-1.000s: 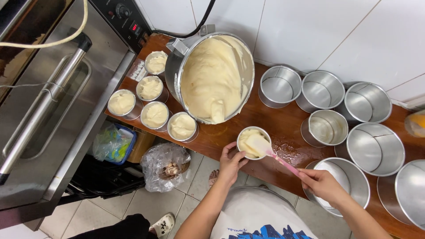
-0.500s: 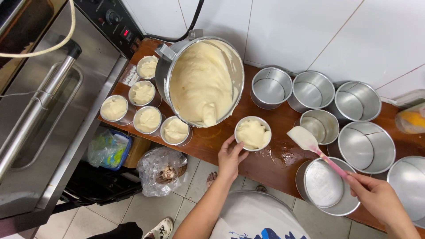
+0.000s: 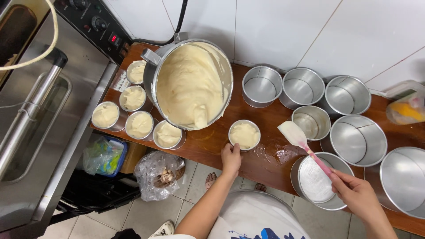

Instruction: Portioning batter from a large mixing bowl into individual cake tins and leveling it with a spatula.

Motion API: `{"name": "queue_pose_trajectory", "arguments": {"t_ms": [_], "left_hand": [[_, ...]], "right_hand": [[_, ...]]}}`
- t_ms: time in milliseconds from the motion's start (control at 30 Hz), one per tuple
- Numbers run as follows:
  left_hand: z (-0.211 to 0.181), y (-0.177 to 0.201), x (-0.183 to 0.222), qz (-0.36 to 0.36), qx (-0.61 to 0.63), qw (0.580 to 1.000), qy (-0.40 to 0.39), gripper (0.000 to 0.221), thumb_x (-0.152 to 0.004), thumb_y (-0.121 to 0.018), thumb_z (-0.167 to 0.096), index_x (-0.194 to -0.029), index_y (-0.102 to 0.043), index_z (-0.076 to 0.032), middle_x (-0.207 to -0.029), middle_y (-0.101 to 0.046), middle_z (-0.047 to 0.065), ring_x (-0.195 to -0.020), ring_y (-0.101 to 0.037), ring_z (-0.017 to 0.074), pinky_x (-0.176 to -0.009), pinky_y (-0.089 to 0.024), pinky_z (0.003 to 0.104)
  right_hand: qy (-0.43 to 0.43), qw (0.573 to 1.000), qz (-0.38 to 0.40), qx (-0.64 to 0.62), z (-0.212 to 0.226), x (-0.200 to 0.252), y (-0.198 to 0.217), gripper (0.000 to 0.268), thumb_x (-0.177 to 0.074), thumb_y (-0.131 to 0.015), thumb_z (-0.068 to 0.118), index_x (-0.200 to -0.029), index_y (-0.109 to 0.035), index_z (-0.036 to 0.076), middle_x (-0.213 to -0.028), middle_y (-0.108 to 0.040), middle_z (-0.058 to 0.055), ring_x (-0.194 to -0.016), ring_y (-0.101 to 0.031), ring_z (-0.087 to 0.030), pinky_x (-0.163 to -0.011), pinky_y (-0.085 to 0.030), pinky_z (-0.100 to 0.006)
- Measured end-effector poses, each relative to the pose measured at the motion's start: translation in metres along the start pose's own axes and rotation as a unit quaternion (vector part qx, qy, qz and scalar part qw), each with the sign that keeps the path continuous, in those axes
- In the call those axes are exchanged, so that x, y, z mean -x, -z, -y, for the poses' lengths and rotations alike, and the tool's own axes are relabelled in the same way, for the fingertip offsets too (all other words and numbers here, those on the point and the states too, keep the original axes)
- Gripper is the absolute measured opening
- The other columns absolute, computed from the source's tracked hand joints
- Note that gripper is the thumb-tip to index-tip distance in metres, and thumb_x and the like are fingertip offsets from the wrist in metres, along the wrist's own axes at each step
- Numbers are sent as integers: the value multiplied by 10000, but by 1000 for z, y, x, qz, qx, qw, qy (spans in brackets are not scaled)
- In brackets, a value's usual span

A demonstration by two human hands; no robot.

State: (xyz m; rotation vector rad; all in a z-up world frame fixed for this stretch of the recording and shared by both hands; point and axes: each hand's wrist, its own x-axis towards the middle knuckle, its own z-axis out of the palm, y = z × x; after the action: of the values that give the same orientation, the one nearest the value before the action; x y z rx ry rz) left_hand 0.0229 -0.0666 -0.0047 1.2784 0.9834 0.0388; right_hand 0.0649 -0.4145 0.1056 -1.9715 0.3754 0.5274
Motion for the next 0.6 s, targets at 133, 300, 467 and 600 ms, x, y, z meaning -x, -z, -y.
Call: {"name": "queue_pose_trajectory", "arguments": {"t_ms": [133,300,467,600], "left_hand": [[-24,-2,19,38,105,994,-12,230,-1030,-575,-166,-940,-562,46,-1014,-604,142,-869,-637,217,-779,-678,348],[-52,3,60,44,8,995,-90,318,-996,-610,-315,-950,-606,0,-1085,-634,123,-882,-648,206,-756,-674,348],[-6,1,36,70,-54,993,80,527,-1030,-493,-454,-1268,-550,13,-1141,-604,161,-983,-676,248,-760,-677,378],[-5,-16,29,139,129,972,135,501,-1061,-483,-336,-1388,-495,43,-1196,-571,233,-1100,-670,371,-828,-655,431]], "right_hand": [[-24,1000,-18,-9,19,12,0,273,-1014,-654,26,-1239,-770,-76,-743,-611,-229,-582,-438,-236,-483,-314,-321],[-24,998,-43,-35,22,21,-1,283,-1043,-636,79,-1261,-750,-60,-759,-604,-194,-630,-450,-218,-521,-336,-316],[-22,996,-42,-77,2,14,0,287,-1037,-627,118,-1261,-742,-21,-743,-586,-155,-560,-403,-174,-440,-258,-274],[-4,993,-53,-105,-15,14,6,297,-1048,-607,97,-1288,-711,-42,-761,-583,-157,-566,-401,-167,-442,-274,-270]]}}
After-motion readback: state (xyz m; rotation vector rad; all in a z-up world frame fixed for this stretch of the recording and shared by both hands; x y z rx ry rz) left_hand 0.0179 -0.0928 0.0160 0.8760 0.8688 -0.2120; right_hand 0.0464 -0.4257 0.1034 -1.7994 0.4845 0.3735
